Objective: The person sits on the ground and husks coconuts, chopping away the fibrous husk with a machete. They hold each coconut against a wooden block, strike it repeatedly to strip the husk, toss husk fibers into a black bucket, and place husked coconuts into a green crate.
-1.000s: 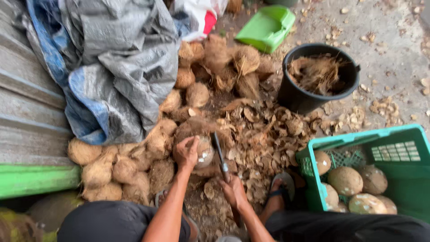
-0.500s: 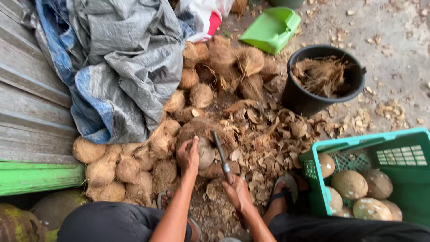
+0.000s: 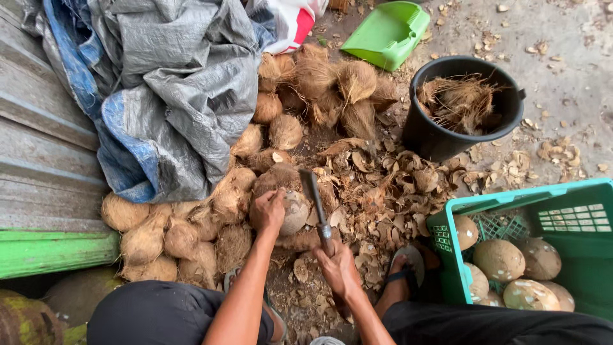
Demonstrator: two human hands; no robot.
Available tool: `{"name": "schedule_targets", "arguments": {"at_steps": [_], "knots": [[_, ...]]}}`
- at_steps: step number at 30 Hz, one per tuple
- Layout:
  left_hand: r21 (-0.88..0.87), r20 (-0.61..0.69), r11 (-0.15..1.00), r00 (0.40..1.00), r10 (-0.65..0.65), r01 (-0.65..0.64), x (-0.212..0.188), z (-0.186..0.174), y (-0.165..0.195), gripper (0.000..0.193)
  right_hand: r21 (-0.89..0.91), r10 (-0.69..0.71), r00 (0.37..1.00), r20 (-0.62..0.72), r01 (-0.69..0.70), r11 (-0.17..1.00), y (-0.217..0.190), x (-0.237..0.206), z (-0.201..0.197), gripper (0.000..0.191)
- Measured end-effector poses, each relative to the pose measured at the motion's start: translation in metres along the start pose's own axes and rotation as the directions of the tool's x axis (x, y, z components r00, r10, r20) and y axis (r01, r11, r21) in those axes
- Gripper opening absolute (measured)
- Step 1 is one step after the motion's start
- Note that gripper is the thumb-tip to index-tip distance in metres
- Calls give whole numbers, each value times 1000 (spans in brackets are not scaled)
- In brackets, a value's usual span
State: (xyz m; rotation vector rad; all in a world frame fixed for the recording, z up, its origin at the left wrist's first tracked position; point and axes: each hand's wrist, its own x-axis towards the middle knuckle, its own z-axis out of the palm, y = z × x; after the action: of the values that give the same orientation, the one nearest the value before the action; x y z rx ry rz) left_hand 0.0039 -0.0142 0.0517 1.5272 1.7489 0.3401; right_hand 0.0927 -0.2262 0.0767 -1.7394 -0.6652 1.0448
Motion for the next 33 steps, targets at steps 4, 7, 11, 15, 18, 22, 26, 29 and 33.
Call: {"name": "schedule_targets", "arguments": {"at_steps": [4,7,11,15,18,22,26,29,33], "knots": [[49,35,997,997,-63,61,-1,0,0,44,237,13,993,-119,16,971,0,1,0,30],[40,106,992,986,-127,123,-1,4,-2,53,295,-100,984,-148,140,945,-2,1,7,43],[-12,9,998,998,58,-58,5,6,-5,48,-146,-15,999,-37,9,989,-5,1,10,18],[79,54,997,999,0,-4,6,8,-11,49,-144,54,993,-101,-69,987,-2,2,7,35],[16,106,999,994,-34,32,3,10,-12,46,-151,113,990,-83,-125,981,2,7,6,34],[-100,104,987,988,-113,123,-1,10,-8,41,-301,449,893,-19,-433,850,7,12,2,12],[-92,92,996,996,4,5,-6,3,-3,50,-245,54,995,-88,-74,967,11,11,1,20],[-12,50,1000,999,-12,12,-8,1,-2,50,-198,-24,994,-108,2,980,17,11,5,18],[-97,47,995,998,36,-32,-3,3,-16,46,-174,322,946,37,-311,934,29,7,11,7]]}}
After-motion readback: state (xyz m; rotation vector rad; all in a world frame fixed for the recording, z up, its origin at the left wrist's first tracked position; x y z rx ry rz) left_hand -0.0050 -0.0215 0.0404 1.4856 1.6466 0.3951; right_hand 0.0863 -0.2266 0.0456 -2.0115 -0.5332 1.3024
